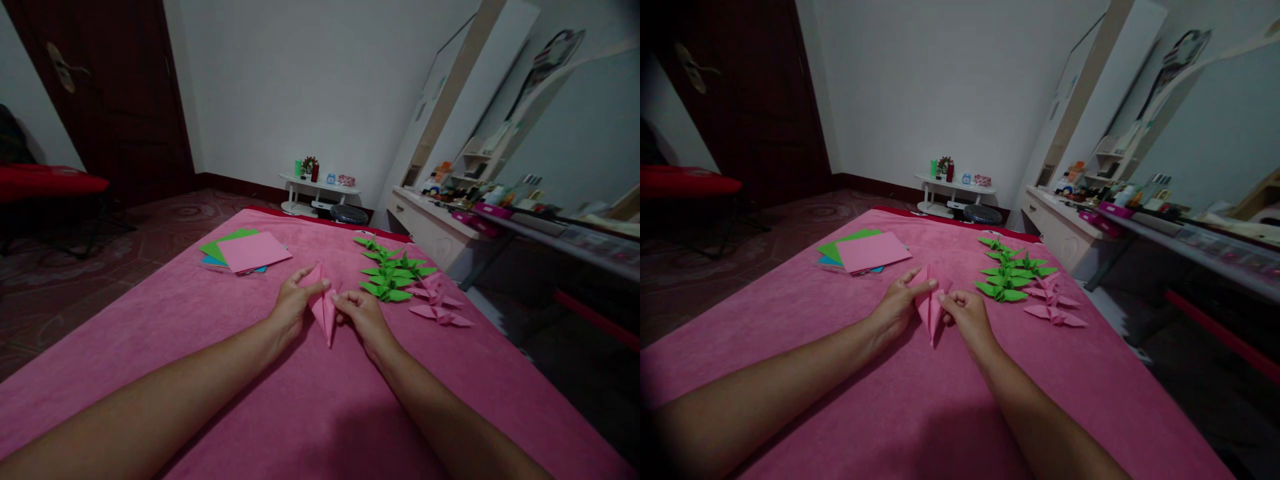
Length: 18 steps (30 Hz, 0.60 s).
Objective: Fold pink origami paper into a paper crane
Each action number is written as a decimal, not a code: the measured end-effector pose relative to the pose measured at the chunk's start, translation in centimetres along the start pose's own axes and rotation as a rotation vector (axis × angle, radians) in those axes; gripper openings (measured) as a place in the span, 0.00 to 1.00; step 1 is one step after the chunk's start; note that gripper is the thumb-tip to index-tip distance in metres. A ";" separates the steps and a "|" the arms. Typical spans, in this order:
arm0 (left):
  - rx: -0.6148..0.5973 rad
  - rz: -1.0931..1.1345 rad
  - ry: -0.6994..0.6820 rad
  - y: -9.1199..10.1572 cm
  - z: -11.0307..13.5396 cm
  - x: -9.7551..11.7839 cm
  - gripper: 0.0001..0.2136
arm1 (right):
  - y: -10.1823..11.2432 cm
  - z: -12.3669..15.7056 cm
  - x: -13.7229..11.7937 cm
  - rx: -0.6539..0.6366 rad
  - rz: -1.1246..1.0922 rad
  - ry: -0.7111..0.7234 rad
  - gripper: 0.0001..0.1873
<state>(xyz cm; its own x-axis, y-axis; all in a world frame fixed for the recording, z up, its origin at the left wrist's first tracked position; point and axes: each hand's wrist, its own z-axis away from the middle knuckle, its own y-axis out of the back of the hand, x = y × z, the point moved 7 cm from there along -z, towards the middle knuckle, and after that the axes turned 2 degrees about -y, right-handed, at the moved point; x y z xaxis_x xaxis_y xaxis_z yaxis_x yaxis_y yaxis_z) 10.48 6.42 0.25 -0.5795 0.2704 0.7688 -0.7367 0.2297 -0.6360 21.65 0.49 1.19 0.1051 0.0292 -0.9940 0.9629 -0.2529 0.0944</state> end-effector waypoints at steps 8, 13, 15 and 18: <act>-0.058 -0.102 0.080 0.1 -0.2 -0.8 0.21 | 0.7 -0.5 0.2 0.017 0.077 0.038 0.16; -0.021 -0.171 0.079 0.6 -0.3 -1.0 0.24 | 1.1 -0.6 -0.1 0.044 0.135 0.050 0.15; -0.010 -0.179 0.018 0.7 -0.5 -0.6 0.22 | 1.0 -0.5 -0.5 0.042 0.142 0.076 0.16; -0.010 -0.140 -0.096 0.9 -0.8 0.1 0.18 | 0.5 -0.3 -0.7 0.003 0.095 0.076 0.18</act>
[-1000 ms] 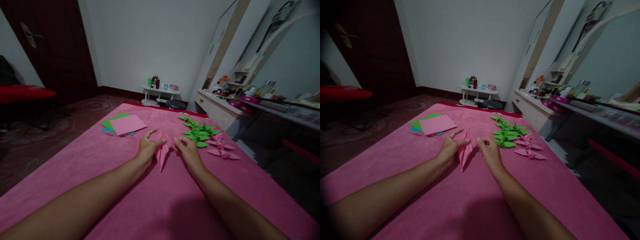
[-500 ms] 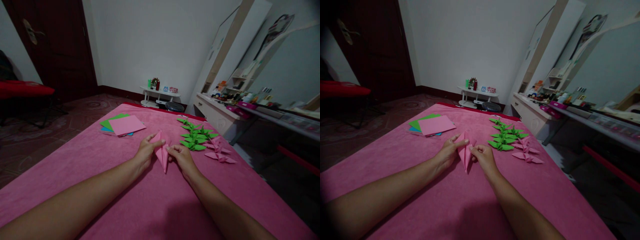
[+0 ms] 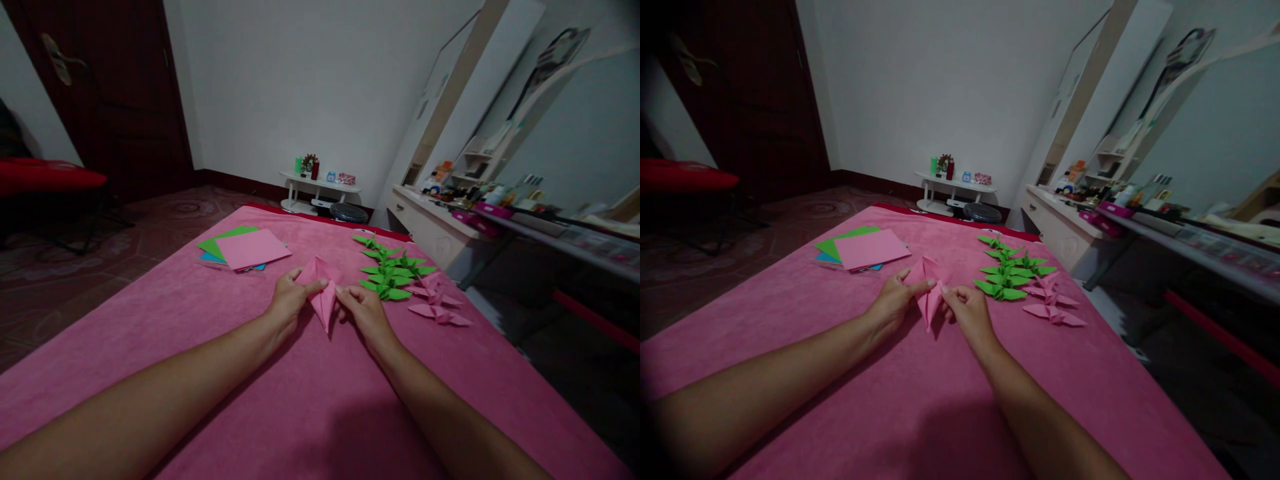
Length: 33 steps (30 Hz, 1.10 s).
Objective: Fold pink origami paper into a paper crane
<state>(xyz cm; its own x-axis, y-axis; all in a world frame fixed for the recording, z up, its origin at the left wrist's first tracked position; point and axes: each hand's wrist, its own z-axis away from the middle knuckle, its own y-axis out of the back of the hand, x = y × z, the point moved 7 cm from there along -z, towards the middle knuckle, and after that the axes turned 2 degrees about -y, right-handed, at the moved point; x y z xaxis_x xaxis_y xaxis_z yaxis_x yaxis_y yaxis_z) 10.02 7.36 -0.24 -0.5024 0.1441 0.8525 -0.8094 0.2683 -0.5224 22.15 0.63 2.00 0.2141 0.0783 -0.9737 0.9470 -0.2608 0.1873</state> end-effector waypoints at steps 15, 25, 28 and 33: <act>0.109 0.009 -0.158 0.4 0.4 1.8 0.14 | -1.2 0.6 0.0 -0.027 -0.046 -0.014 0.12; 0.002 0.043 -0.059 -1.1 1.4 0.9 0.12 | 0.1 0.5 -0.3 0.135 0.091 0.088 0.13; 0.000 0.077 -0.040 -1.2 1.4 0.6 0.13 | 0.2 0.6 -0.5 0.141 0.131 0.114 0.13; 0.009 0.046 -0.064 -0.9 1.4 0.8 0.12 | 0.4 0.6 -0.4 0.152 0.211 0.130 0.14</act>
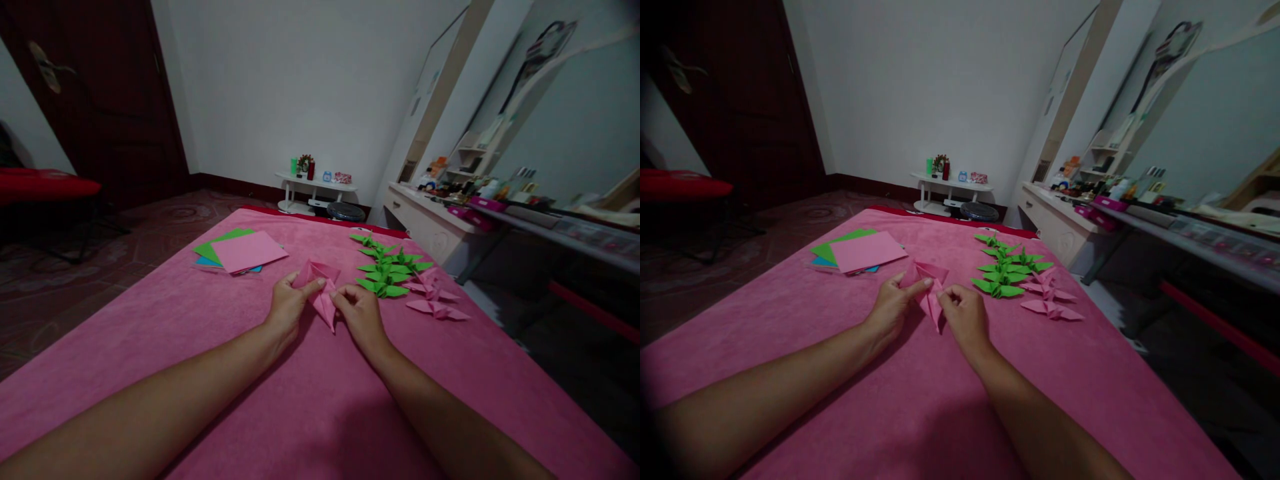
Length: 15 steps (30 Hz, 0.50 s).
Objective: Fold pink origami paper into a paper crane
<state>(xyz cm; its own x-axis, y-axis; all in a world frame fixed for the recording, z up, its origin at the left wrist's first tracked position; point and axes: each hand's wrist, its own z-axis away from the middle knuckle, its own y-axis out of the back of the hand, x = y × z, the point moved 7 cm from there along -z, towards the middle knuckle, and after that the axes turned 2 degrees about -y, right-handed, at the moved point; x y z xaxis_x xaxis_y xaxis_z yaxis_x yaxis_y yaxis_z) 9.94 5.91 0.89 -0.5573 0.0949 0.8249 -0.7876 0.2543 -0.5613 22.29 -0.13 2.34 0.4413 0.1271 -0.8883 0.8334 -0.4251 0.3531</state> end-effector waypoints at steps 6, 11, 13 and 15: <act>-0.001 -0.127 -0.050 -0.1 0.3 0.4 0.12 | 1.0 0.1 -0.5 0.129 0.161 0.057 0.14; -0.011 -0.144 -0.046 -0.3 0.4 0.2 0.12 | 1.3 0.3 -1.0 0.185 0.224 0.092 0.13; -0.002 -0.143 -0.045 -0.2 0.3 0.2 0.12 | 1.3 0.2 -0.9 0.181 0.237 0.091 0.11; 0.001 -0.140 -0.027 -0.1 0.2 0.2 0.13 | 1.2 0.1 -0.8 0.154 0.254 0.081 0.10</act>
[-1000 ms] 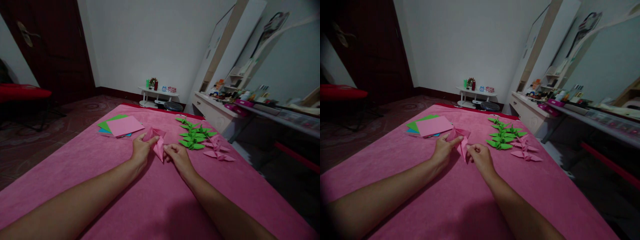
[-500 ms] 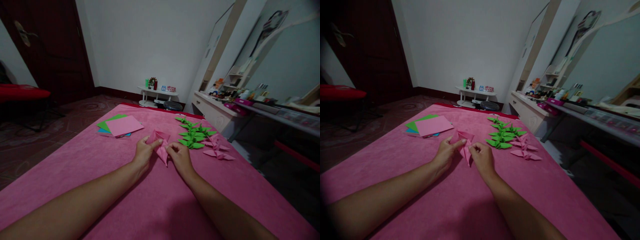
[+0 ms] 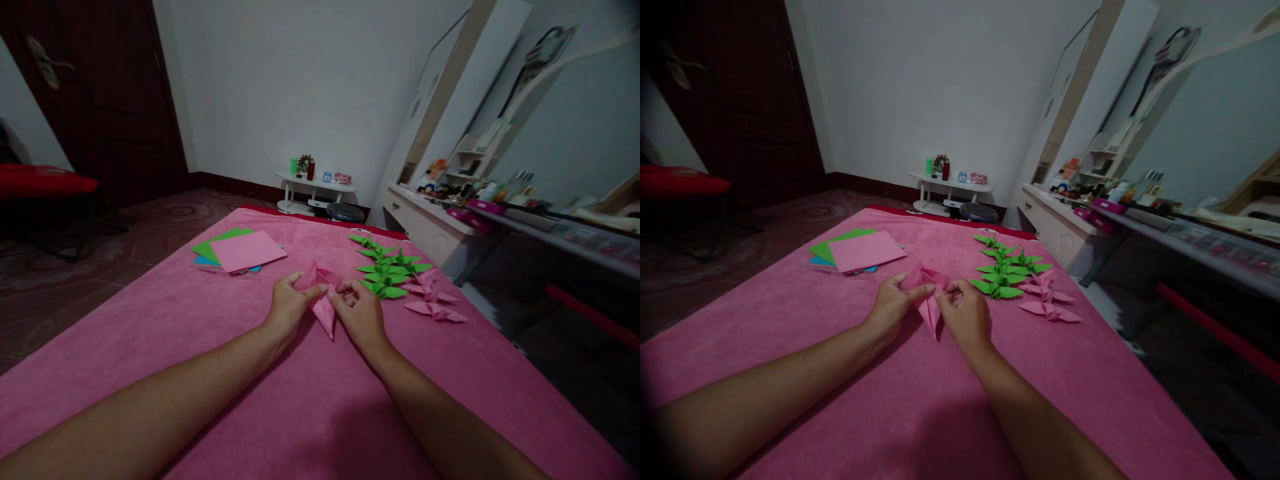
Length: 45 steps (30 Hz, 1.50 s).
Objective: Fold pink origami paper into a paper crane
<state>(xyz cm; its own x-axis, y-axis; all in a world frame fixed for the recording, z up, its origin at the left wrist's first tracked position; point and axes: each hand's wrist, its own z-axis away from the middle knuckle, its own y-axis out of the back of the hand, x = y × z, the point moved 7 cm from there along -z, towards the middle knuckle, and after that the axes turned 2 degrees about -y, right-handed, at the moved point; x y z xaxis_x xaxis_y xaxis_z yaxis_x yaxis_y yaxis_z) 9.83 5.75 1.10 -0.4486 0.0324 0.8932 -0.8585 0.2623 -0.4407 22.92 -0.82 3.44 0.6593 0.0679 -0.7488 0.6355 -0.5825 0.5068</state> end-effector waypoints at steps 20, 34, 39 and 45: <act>-0.402 0.041 0.322 -2.0 0.5 -2.0 0.16 | 1.0 -1.0 0.8 0.043 -0.345 -0.114 0.14; -0.471 0.046 0.368 -2.2 0.7 -2.6 0.18 | -0.4 -0.9 2.2 -0.076 -0.688 -0.310 0.14; -0.521 0.047 0.365 -2.5 0.9 -2.3 0.18 | -0.6 -1.0 2.4 -0.135 -0.718 -0.317 0.14; -0.453 0.034 0.354 -2.1 0.6 -1.9 0.16 | -0.7 -1.0 2.2 -0.182 -0.659 -0.262 0.12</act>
<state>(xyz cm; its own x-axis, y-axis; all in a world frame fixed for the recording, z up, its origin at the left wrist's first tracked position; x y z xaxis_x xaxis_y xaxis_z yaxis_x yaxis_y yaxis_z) 12.34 4.58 0.26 -0.2967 0.3485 0.8891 -0.6176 0.6401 -0.4570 24.35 0.49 1.85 0.0141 0.1485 -0.9888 0.9388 -0.3424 -0.0380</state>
